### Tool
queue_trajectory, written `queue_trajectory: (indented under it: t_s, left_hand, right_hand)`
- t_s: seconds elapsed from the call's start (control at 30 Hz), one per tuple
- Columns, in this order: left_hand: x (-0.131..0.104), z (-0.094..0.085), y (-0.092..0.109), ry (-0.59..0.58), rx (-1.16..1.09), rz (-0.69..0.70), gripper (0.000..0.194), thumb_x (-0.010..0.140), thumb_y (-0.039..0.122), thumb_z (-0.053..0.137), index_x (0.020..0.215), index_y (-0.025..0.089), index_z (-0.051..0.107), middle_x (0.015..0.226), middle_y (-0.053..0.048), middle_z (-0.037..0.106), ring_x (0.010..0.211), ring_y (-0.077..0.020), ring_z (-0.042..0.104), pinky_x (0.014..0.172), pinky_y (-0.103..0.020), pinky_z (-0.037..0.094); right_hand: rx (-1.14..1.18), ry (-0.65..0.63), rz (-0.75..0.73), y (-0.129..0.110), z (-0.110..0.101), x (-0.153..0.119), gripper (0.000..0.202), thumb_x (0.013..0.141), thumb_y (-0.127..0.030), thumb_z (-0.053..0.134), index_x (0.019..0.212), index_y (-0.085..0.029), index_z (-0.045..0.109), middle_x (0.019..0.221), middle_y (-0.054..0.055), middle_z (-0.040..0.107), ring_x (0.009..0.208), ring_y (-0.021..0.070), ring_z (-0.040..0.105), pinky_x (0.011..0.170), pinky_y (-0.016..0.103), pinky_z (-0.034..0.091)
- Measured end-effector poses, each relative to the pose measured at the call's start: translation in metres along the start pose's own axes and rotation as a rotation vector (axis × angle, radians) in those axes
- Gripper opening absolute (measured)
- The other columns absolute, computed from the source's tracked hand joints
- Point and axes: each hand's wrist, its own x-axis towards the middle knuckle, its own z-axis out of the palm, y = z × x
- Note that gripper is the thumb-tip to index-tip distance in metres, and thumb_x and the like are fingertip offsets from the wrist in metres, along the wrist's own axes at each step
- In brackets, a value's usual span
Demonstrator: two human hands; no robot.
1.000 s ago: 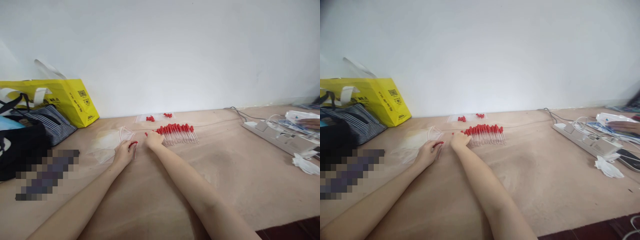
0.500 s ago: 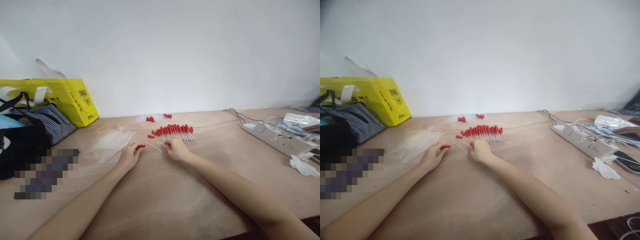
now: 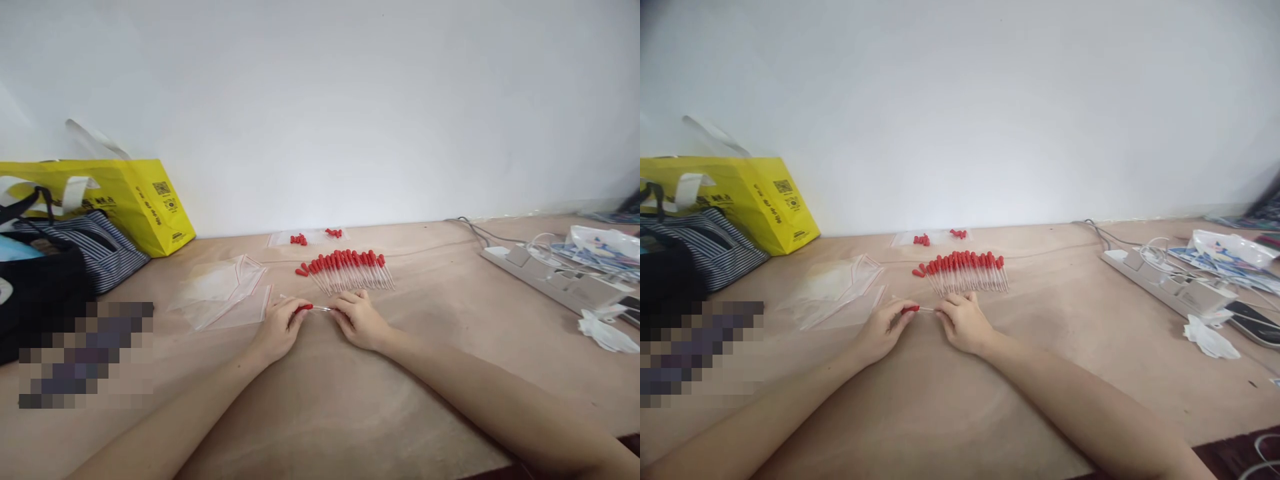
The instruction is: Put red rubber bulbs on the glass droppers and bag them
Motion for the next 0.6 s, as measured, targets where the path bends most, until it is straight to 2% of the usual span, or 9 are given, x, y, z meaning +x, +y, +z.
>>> queue_trajectory:
  t_s: [0.33,0.6]
  left_hand:
    - [-0.0010,0.0010,0.0020,0.029,0.068,0.028,0.015,0.085,0.025,0.043,0.084,0.020,0.057,0.080,0.000,0.064,0.075,-0.0154,0.057,0.078,-0.034,0.032]
    - [-0.0022,0.0012,0.0050,0.013,0.095,0.083,0.018,0.085,0.027,0.041,0.079,0.019,0.055,0.072,0.001,0.061,0.069,-0.0139,0.055,0.082,-0.036,0.027]
  right_hand:
    - [0.012,0.019,-0.104,0.0035,0.0009,0.0008,0.020,0.085,-0.016,0.040,0.092,-0.016,0.059,0.084,0.005,0.061,0.077,0.0130,0.051,0.071,0.028,0.023]
    - [-0.087,0.020,-0.178,0.0030,0.0034,0.0028,0.021,0.082,-0.012,0.039,0.085,-0.016,0.060,0.076,0.003,0.059,0.069,0.0120,0.048,0.068,0.029,0.020]
